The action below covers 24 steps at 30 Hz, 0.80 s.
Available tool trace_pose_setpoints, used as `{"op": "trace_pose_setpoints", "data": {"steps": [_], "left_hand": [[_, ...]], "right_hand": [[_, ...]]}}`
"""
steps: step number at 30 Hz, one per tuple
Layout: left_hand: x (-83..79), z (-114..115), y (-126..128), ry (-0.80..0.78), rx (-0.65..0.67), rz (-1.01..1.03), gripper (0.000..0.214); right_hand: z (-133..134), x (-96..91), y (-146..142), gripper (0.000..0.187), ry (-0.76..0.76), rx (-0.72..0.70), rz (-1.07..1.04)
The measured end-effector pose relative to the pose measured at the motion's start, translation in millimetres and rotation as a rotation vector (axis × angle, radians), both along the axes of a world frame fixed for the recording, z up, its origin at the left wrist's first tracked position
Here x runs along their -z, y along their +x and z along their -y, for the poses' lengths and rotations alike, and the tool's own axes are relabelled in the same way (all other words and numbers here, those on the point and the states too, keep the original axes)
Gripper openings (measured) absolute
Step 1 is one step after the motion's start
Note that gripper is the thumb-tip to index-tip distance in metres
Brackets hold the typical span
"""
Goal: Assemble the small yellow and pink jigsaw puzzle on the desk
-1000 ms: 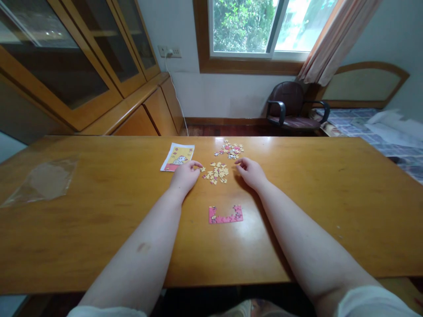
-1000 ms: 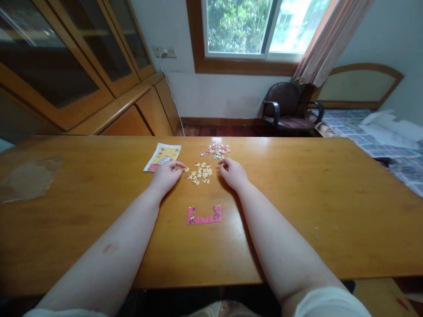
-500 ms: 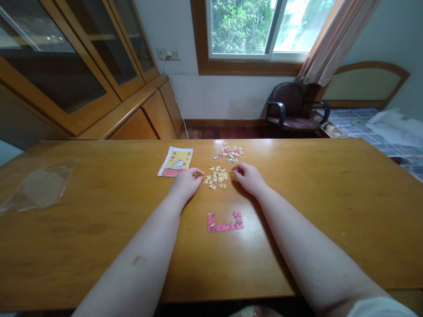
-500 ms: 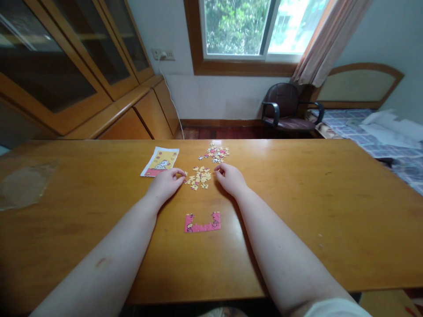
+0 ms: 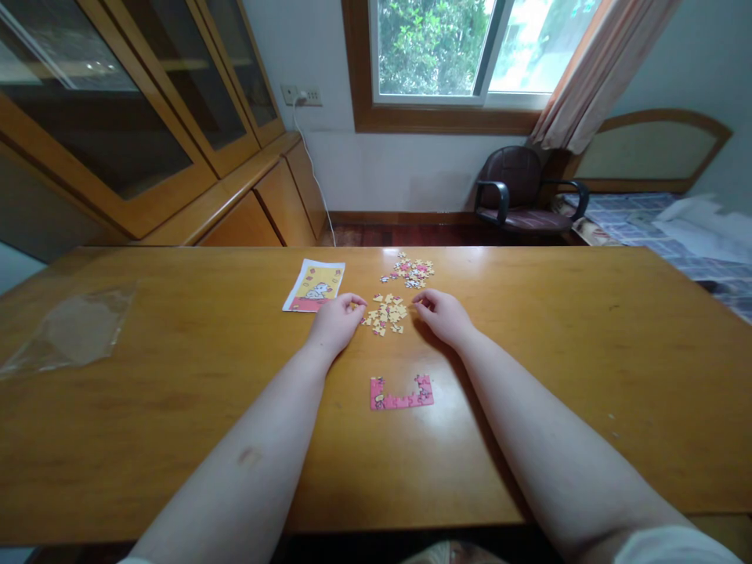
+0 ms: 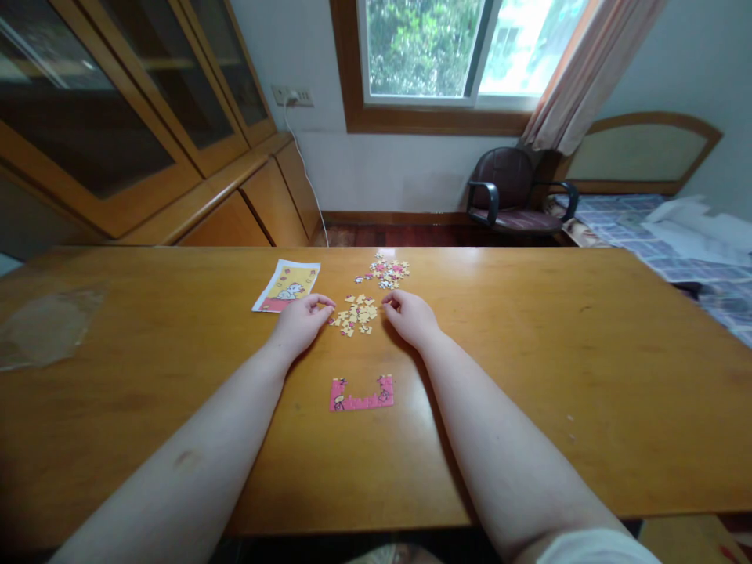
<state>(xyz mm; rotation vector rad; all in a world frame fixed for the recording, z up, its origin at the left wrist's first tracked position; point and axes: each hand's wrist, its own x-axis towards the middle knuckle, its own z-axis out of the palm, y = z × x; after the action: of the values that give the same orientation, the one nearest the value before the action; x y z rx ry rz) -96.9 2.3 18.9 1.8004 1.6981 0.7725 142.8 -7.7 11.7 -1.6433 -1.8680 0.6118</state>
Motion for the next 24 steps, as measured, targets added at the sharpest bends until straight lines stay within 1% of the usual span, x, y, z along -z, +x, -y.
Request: {"op": "trace_pose_setpoints", "data": {"steps": [6, 11, 14, 18, 22, 24], "left_hand": [[-1.0, 2.1, 3.1, -0.029, 0.042, -0.001, 0.023], [-0.5, 3.6, 5.3, -0.023, 0.042, 0.018, 0.023], [-1.4, 5.6, 5.6, -0.010, 0.068, -0.037, 0.023], [-6.7, 9.7, 6.4, 0.034, 0.148, -0.150, 0.023], [-11.9, 12.0, 8.0, 0.063, 0.162, -0.194, 0.025], [-13.8, 12.9, 9.0, 0.085, 0.192, -0.212, 0.026]], "right_hand": [[0.4, -0.7, -2.1, 0.016, 0.006, 0.001, -0.002], [0.3, -1.2, -3.3, 0.016, 0.007, -0.006, -0.002], [0.4, -0.8, -3.0, 0.016, 0.005, -0.004, -0.009], [0.2, 1.3, -1.9, 0.016, 0.013, -0.001, -0.005], [-0.3, 3.0, -1.4, 0.017, 0.028, -0.007, -0.003], [0.2, 2.3, -2.3, 0.018, 0.058, -0.039, -0.003]]}}
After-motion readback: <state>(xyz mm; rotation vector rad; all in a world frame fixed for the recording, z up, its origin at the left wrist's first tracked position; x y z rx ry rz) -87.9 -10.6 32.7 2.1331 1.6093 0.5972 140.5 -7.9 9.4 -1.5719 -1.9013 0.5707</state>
